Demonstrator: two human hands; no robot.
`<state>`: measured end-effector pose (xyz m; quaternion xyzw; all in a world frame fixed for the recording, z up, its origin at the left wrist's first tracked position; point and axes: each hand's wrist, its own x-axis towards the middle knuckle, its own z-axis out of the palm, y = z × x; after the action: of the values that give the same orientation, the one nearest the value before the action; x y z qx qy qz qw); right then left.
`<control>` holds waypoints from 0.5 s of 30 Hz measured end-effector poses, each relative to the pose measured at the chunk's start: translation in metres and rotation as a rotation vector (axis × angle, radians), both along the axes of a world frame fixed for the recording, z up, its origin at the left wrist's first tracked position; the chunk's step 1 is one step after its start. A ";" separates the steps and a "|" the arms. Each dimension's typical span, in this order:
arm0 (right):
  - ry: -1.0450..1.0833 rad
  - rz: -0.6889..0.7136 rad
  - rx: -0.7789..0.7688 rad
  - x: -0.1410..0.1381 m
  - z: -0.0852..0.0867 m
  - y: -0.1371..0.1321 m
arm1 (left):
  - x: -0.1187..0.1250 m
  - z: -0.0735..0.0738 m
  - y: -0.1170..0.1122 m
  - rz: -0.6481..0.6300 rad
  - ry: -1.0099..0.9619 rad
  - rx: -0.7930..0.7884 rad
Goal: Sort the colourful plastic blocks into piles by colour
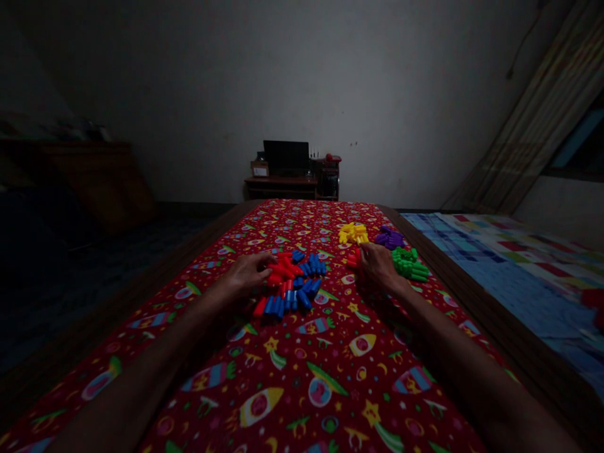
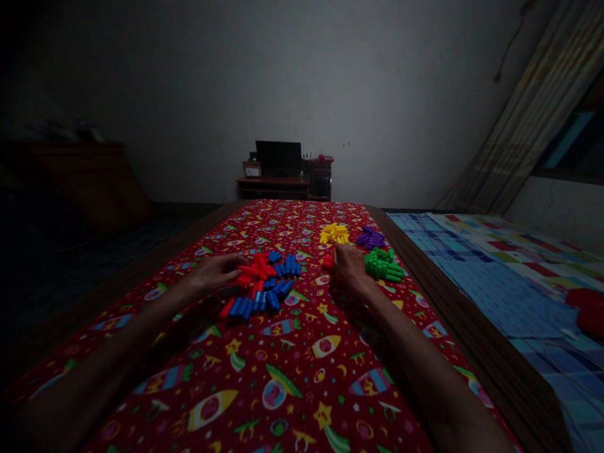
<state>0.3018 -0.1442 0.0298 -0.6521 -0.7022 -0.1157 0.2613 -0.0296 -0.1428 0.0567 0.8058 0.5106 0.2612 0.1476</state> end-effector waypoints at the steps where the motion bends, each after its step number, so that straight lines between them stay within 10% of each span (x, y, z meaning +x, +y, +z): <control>1: 0.010 0.062 0.030 -0.006 0.002 -0.002 | 0.003 -0.001 0.000 0.007 -0.050 0.036; 9: 0.154 0.637 0.008 -0.082 0.004 -0.039 | 0.047 -0.012 -0.030 -0.188 -0.300 0.104; 15: 0.037 0.493 -0.020 -0.068 -0.001 -0.031 | 0.048 -0.014 -0.031 -0.265 -0.244 0.152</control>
<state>0.2336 -0.1756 0.0292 -0.4657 -0.8362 -0.0294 0.2881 0.0188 -0.1741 0.0430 0.8371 0.3570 0.3732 0.1802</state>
